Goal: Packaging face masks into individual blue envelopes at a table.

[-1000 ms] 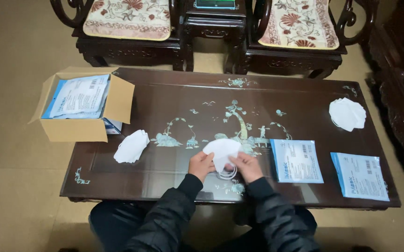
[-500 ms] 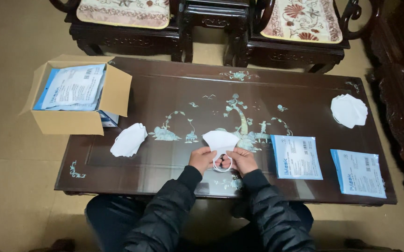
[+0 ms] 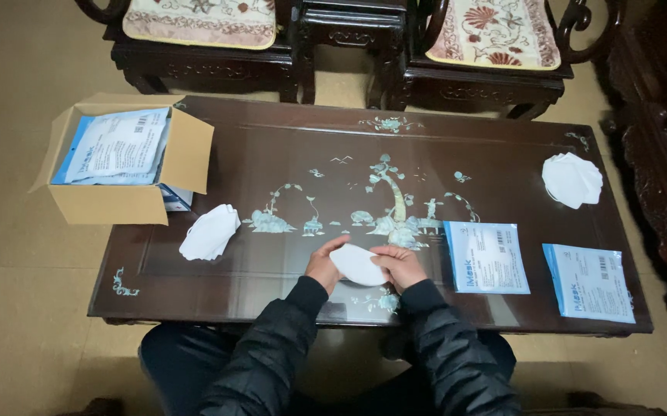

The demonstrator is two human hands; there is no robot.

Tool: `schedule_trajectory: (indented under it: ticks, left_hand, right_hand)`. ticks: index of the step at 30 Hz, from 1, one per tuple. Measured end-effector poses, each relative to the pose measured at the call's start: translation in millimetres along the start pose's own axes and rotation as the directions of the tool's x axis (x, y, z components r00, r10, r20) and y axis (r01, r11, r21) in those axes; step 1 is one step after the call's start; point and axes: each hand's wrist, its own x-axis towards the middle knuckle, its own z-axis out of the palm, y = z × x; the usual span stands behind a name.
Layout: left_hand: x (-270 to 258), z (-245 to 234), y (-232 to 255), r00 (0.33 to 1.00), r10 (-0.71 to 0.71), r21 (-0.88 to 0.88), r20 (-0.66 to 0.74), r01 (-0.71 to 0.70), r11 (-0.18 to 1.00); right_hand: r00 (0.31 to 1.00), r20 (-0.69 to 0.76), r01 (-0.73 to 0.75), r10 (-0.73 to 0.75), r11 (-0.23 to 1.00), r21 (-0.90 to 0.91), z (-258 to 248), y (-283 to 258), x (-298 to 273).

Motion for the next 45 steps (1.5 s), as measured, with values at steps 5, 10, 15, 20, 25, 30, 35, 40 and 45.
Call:
schedule_trajectory:
  ticks: [5, 10, 15, 20, 25, 30, 35, 40, 45]
  left_hand:
    - [-44, 30, 45, 0.968, -0.218, -0.264, 0.122, 0.243, 0.933]
    - [-3, 24, -9, 0.977, -0.199, 0.07, -0.073, 0.204, 0.976]
    - [14, 16, -15, 0.985, -0.149, 0.036, -0.082, 0.152, 0.988]
    - [6, 16, -11, 0.984, -0.165, 0.027, -0.074, 0.167, 0.986]
    - [11, 14, -14, 0.985, -0.159, 0.048, -0.068, 0.162, 0.986]
    - [8, 11, -12, 0.988, -0.152, 0.013, -0.031, 0.153, 0.988]
    - [15, 11, -21, 0.992, -0.121, 0.037, -0.038, 0.122, 0.992]
    - [9, 22, -34, 0.992, -0.118, 0.094, 0.041, 0.114, 0.989]
    - [21, 28, -50, 0.984, -0.09, 0.251, 0.155, 0.049, 0.967]
  right_hand:
    - [0.965, -0.258, 0.034, -0.033, 0.999, 0.003, 23, 0, 1]
    - [0.938, -0.328, 0.11, -0.115, 0.993, -0.034, 24, -4, -15]
    - [0.608, -0.399, 0.342, -0.686, 0.68, -0.649, -28, -64, -50]
    - [0.435, -0.135, 0.157, -0.89, 0.223, -0.962, -123, -69, -54]
    - [0.629, -0.035, 0.088, -0.777, 0.116, -0.989, -118, -60, -69]
    - [0.587, -0.046, -0.05, -0.808, 0.02, -0.999, -130, -44, -55]
    - [0.499, -0.004, -0.109, -0.866, -0.058, -0.992, -147, -25, -40]
    - [0.45, 0.165, 0.049, -0.878, -0.16, -0.986, -99, -15, -41]
    - [0.698, 0.016, 0.193, -0.716, 0.167, -0.967, -19, -1, -52]
